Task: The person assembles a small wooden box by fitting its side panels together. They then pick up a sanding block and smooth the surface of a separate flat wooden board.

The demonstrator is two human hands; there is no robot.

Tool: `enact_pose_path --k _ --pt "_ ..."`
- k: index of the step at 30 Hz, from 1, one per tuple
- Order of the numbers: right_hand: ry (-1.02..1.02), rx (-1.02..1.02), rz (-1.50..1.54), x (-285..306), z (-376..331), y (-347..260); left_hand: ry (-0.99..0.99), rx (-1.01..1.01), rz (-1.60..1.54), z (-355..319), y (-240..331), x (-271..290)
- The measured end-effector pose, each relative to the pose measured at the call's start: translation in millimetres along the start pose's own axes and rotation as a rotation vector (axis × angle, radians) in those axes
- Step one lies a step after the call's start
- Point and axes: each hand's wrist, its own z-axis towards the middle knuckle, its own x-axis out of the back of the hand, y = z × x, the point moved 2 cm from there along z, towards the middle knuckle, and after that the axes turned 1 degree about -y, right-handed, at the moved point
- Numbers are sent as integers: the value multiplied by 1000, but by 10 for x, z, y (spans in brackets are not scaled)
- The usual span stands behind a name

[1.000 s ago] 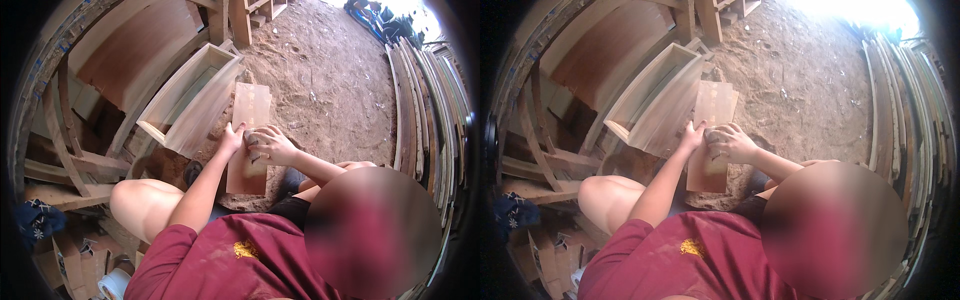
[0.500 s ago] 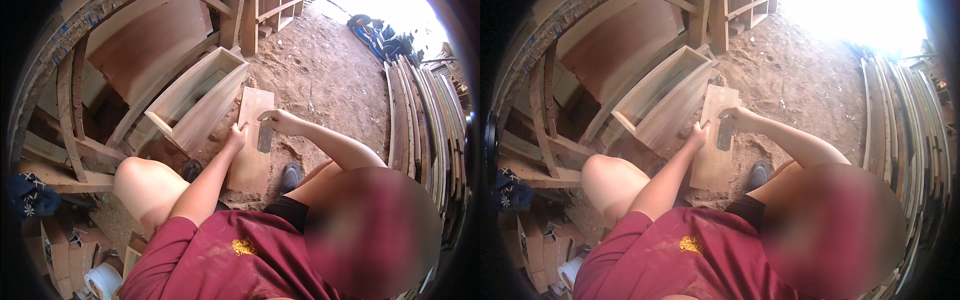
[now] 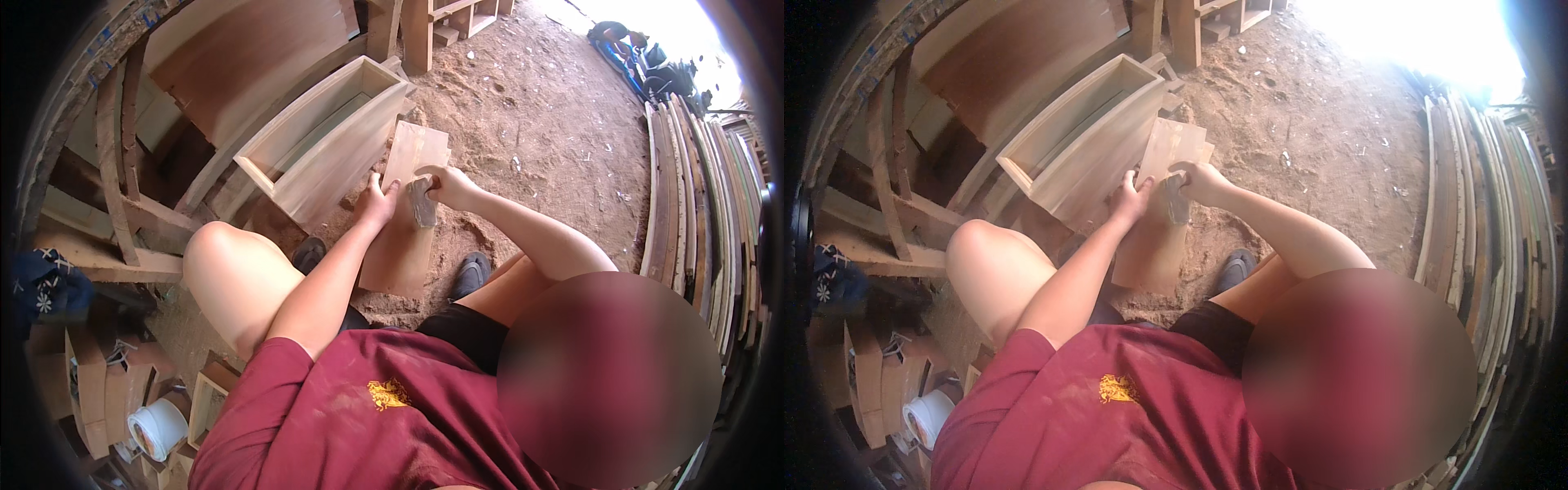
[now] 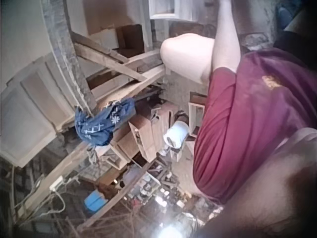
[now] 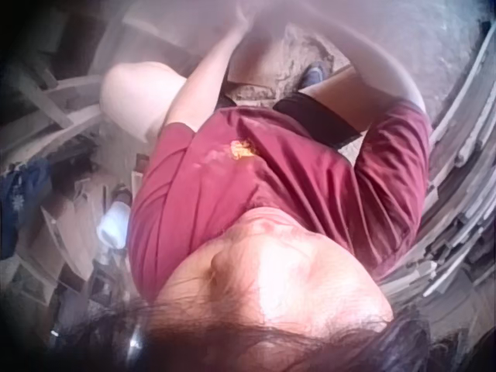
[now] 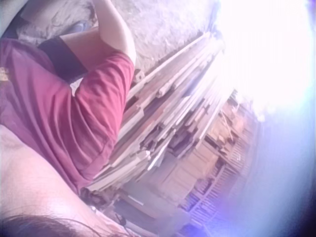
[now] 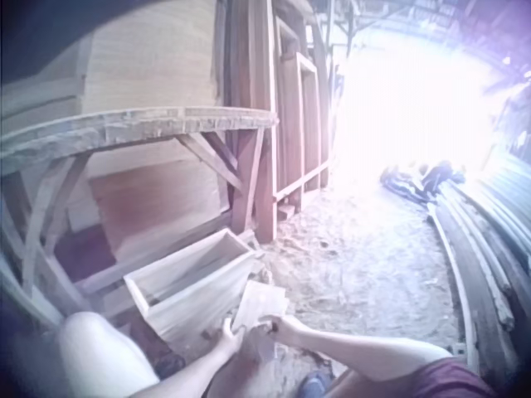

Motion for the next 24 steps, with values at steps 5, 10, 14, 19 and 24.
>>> enact_pose_path --k 5,10,14,19,24 --pt "-85 -183 429 13 259 113 9 -53 57 -186 -116 75" --pt "-50 -214 610 241 276 201 -7 -162 259 -624 389 285" --pt "236 -105 218 364 230 29 111 -326 323 -811 291 344" --pt "104 402 -317 174 -30 -71 217 -377 206 -650 -80 293" --pt "147 516 -350 -19 -280 122 192 -418 278 -447 69 119"
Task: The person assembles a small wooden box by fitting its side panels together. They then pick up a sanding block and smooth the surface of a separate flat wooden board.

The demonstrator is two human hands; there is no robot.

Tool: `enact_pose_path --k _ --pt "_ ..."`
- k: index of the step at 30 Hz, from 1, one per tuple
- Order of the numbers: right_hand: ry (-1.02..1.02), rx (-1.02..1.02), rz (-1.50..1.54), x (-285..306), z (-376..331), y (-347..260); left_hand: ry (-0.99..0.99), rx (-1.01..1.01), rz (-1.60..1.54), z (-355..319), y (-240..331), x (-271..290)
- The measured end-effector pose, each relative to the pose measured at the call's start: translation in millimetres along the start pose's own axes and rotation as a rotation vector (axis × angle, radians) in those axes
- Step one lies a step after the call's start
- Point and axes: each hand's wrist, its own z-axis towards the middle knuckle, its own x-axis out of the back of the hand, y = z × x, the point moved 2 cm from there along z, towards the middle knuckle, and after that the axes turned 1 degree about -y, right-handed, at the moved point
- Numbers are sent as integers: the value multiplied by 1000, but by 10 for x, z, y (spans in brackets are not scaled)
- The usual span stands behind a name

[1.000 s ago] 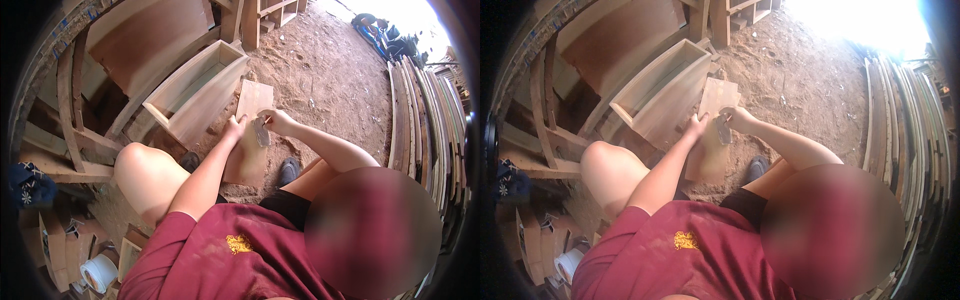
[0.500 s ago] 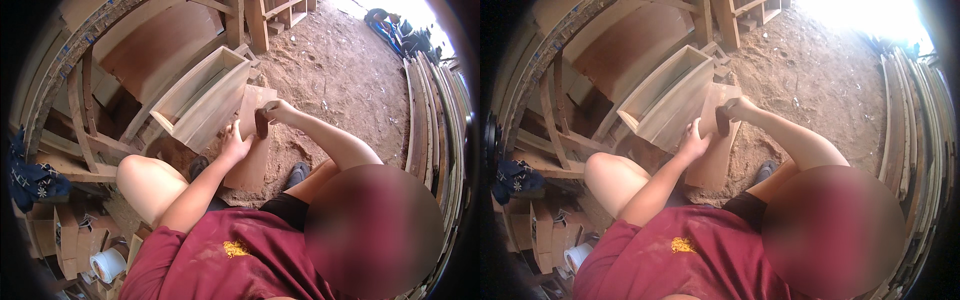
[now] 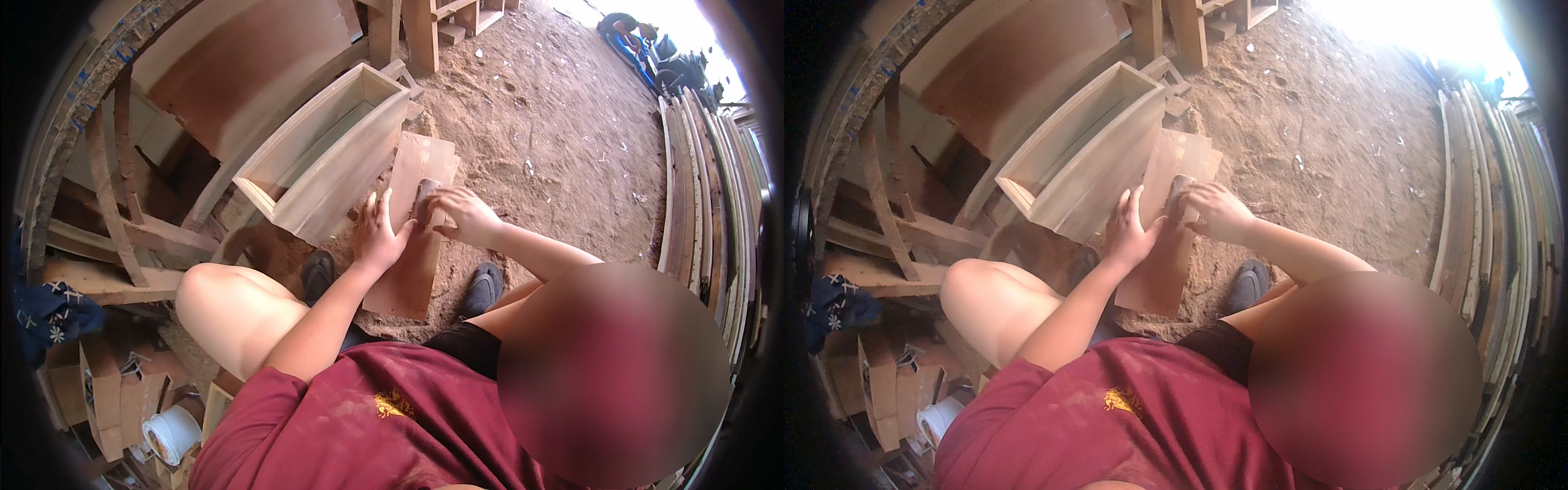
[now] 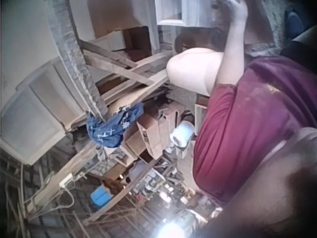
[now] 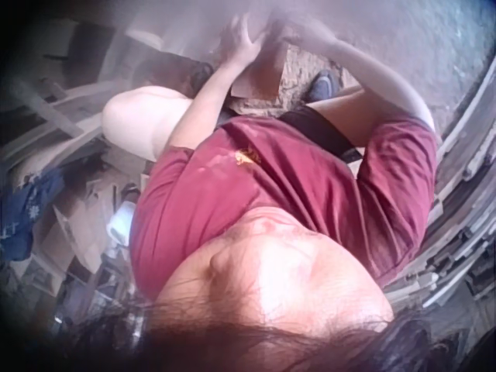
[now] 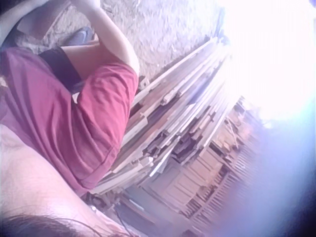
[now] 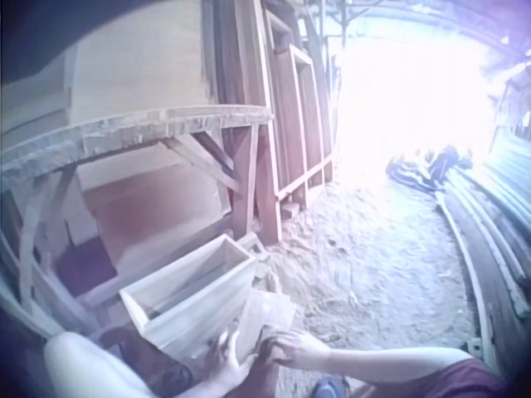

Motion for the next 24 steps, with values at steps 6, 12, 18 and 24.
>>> enact_pose_path --k 6,12,18,24 --pt "49 -205 -61 40 -38 70 -49 90 -159 56 -165 -195" --pt "-269 54 -171 -92 39 63 -179 138 -333 154 -296 -277" --pt "-240 84 -163 -2 117 92 -158 80 -390 181 -459 -328" --pt "-284 98 -262 -64 27 47 -351 141 -347 175 -461 -140"
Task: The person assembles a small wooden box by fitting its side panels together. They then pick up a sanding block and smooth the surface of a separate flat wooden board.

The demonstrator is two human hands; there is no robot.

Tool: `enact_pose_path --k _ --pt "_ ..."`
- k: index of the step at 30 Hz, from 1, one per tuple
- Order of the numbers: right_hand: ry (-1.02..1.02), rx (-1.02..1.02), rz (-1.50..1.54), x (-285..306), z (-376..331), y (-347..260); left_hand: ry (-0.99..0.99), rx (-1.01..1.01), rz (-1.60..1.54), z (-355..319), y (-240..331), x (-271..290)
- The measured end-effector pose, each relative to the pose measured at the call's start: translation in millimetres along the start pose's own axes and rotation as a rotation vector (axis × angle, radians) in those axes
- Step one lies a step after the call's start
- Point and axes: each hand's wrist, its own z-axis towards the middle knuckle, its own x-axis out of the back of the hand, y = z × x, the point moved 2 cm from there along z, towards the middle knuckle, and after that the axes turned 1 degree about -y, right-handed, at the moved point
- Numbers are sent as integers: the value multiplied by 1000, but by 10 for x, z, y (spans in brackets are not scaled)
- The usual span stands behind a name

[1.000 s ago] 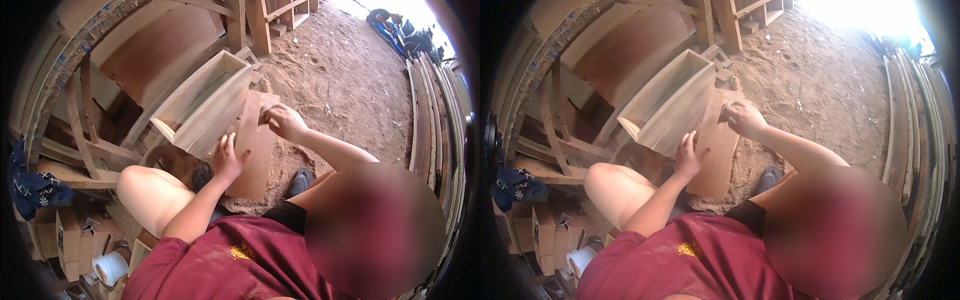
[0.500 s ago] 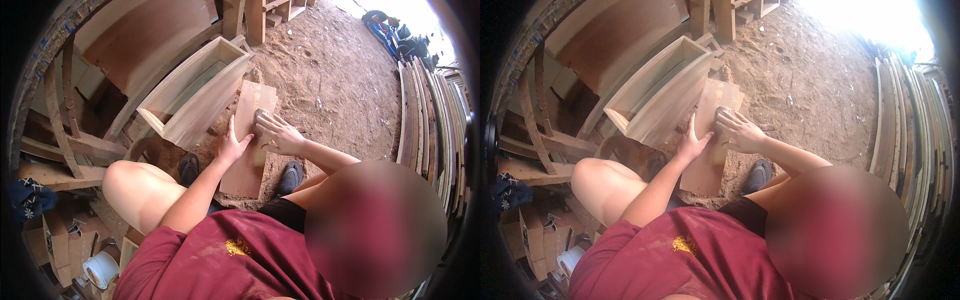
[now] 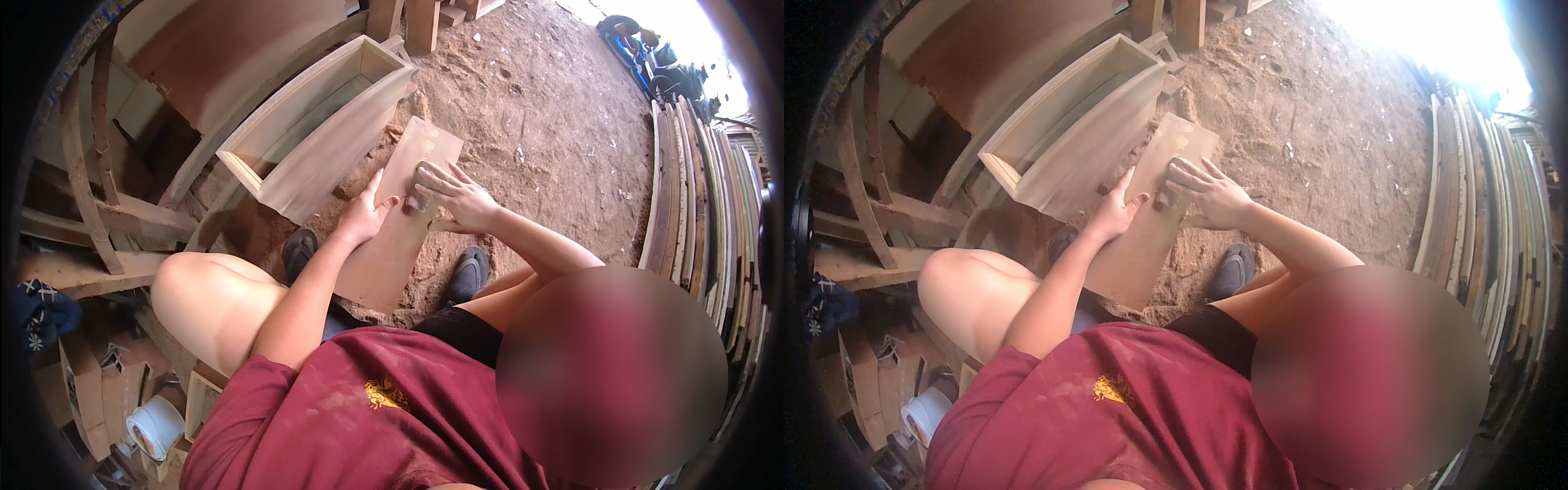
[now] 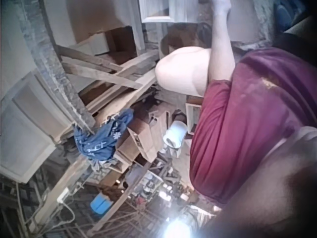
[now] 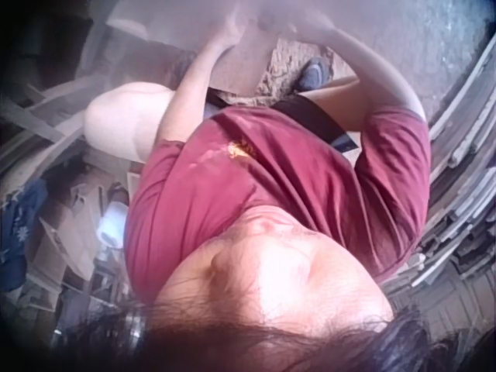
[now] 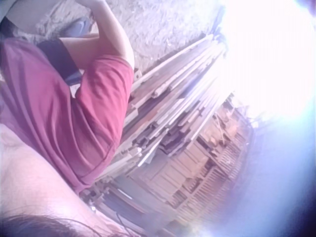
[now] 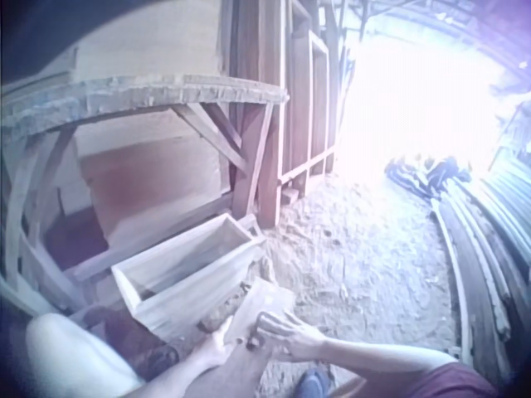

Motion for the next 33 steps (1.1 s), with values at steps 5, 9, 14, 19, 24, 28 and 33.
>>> enact_pose_path --k 5,9,14,19,24,28,33 --pt "-76 26 -21 16 42 -36 98 -43 -56 -39 -178 -20" --pt "20 -329 13 5 33 330 16 121 111 -40 112 56" --pt "-142 62 141 -2 40 -542 106 196 213 -20 -42 6" --pt "-82 -39 -64 -91 40 21 98 109 207 47 49 -9" --pt "-147 -208 175 66 -4 -191 96 102 114 -3 -46 -48" --pt "-131 276 146 31 113 -454 62 90 93 31 21 82" --pt "-42 -305 -33 146 156 230 19 119 119 12 74 43"
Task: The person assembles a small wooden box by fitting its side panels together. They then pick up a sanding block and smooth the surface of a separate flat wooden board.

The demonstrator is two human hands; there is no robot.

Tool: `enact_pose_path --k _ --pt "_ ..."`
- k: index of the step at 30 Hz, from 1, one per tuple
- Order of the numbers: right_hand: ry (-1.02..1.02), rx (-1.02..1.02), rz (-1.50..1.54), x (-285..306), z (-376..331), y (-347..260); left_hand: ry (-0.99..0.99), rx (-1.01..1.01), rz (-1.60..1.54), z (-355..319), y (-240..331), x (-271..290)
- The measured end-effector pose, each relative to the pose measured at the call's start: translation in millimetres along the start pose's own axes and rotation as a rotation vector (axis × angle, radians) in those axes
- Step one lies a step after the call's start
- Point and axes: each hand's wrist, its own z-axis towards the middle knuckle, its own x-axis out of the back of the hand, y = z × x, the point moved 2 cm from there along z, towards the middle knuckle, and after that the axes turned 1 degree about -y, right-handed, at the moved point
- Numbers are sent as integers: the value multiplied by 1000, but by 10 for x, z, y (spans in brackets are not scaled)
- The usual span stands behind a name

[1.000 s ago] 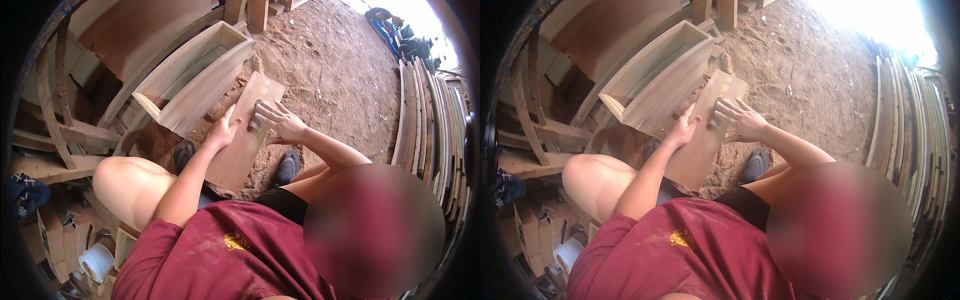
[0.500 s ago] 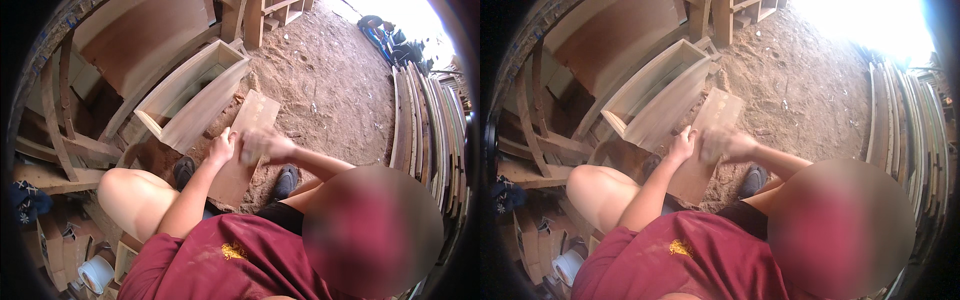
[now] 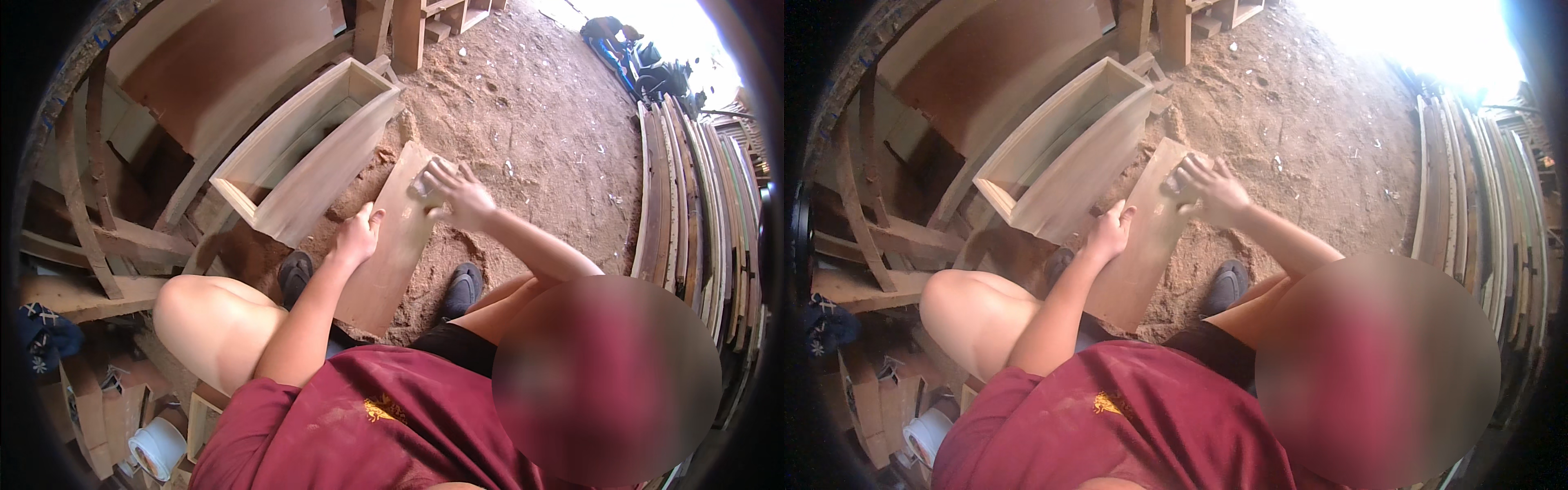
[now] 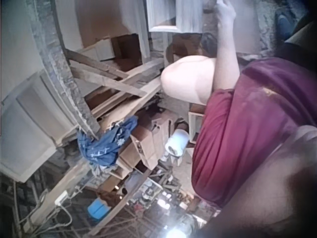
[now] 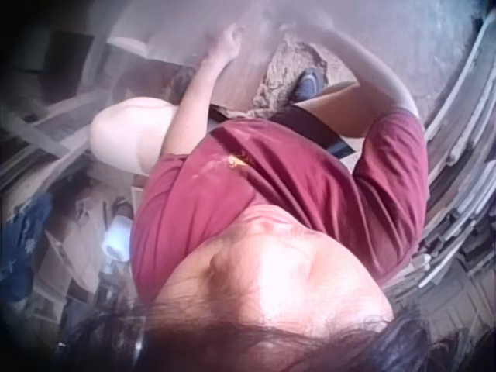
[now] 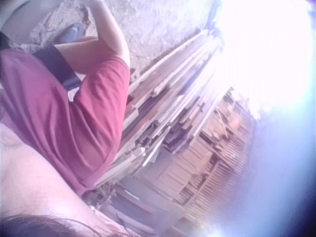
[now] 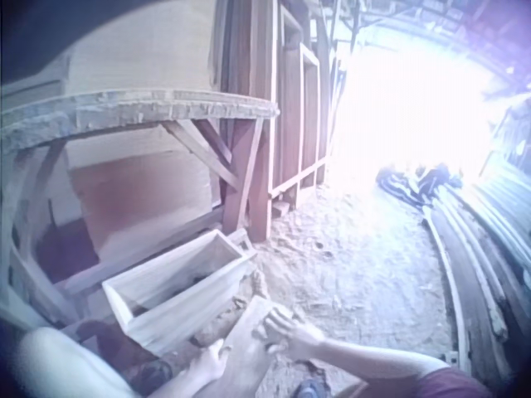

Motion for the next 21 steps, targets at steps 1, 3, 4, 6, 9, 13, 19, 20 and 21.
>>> enact_pose_path --k 1,3,4,6,9,13,19,20,21 --pt "34 75 172 -175 -81 -64 -14 9 -6 20 36 -25" --pt "-8 379 359 -259 -201 -611 11 45 32 20 -60 -13" --pt "-92 572 366 -71 -269 -888 21 62 52 18 -98 10" --pt "-107 585 261 -32 -196 -770 0 153 67 -5 3 -6" --pt "-156 255 65 -131 20 -167 100 85 93 -6 25 -99" --pt "-54 212 -92 -161 106 118 104 87 32 -5 65 -61" --pt "-12 412 -126 -293 13 -212 93 43 42 4 23 -40" --pt "-7 193 -49 -163 114 -10 95 39 58 8 6 -37" --pt "-81 158 -37 53 134 69 85 58 56 -26 -31 -40"
